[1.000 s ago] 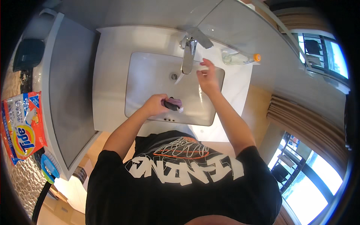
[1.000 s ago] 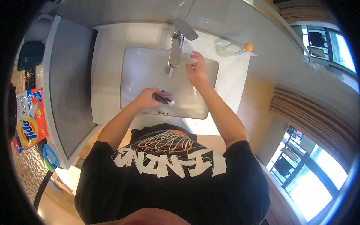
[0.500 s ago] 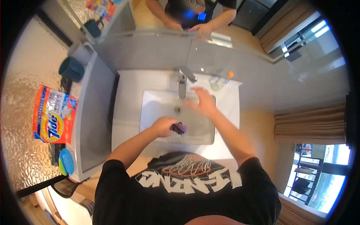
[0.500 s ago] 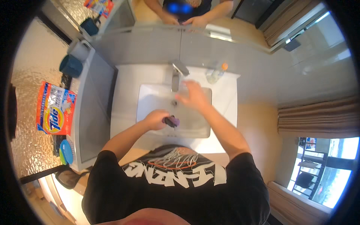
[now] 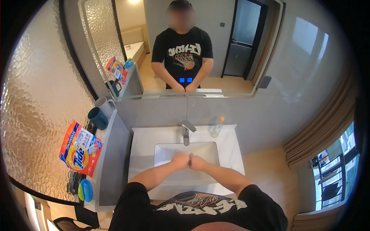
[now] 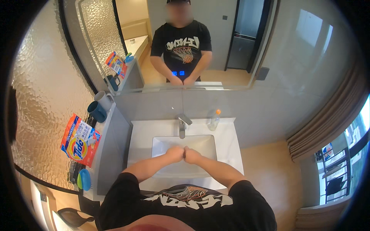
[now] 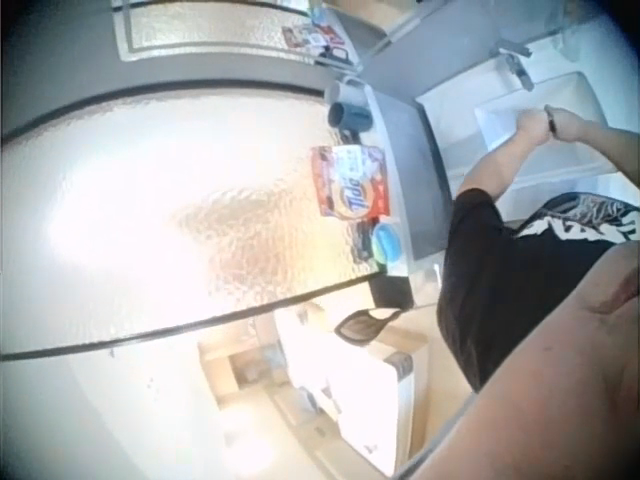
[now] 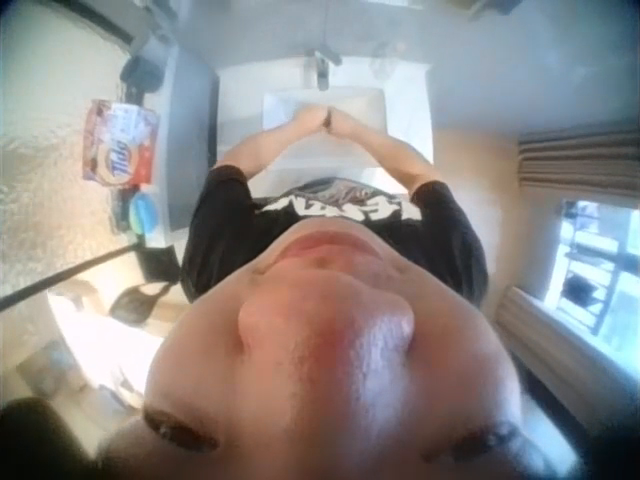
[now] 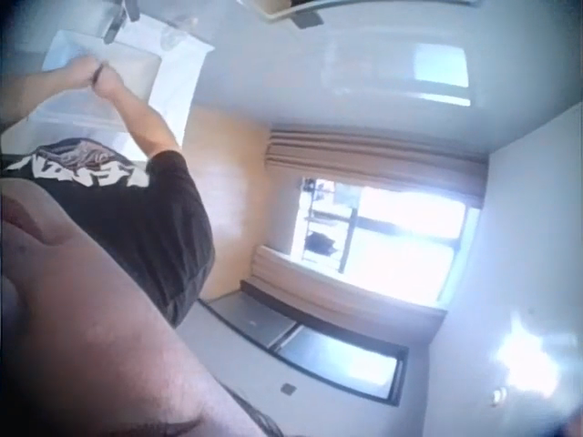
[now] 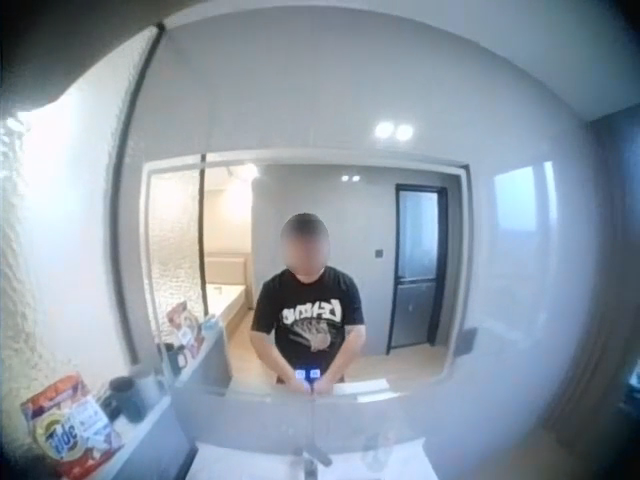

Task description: The person wets a cloth in a sink and wipes down a bathroom mirror.

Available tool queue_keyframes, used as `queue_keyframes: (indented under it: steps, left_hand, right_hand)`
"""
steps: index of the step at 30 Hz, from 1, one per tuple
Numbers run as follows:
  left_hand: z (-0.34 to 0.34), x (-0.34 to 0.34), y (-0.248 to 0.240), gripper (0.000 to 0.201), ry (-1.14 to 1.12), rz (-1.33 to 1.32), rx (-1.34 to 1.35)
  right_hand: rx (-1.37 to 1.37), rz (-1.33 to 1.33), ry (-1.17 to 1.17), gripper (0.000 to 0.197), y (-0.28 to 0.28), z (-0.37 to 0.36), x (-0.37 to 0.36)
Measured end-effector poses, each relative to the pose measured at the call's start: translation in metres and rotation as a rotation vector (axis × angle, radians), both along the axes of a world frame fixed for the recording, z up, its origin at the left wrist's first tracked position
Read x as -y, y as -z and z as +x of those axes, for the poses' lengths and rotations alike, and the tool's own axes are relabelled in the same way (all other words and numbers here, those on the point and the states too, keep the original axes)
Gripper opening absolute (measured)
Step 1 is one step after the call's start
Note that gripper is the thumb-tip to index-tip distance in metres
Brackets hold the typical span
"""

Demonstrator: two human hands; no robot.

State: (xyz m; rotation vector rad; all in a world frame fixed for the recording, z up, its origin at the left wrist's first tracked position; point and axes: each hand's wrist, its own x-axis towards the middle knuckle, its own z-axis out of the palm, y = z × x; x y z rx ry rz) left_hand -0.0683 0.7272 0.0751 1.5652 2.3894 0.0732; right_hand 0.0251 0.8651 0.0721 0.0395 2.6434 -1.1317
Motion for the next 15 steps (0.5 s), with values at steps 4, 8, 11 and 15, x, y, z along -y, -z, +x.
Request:
queue_keyframes:
  steps: [4,8,11,15]
  left_hand:
    - [0.005,0.01,0.065,0.03,-0.082,0.194,0.482]
    - [0.028,0.001,-0.005,0.032,-0.134,0.203,0.953]
    - [0.039,0.008,-0.006,0.027,-0.433,-0.004,1.06]
    - [0.034,0.006,0.006,0.027,-0.585,-0.171,1.335]
  right_hand:
    - [-0.213,0.466,-0.181,0.034,0.015,-0.002,0.001]
    - [-0.393,0.468,-0.316,0.028,0.02,0.017,-0.019]
    - [-0.467,0.416,-0.351,0.026,0.014,0.016,-0.014]
    - [-0.403,0.442,-0.437,0.025,0.016,0.005,-0.019]
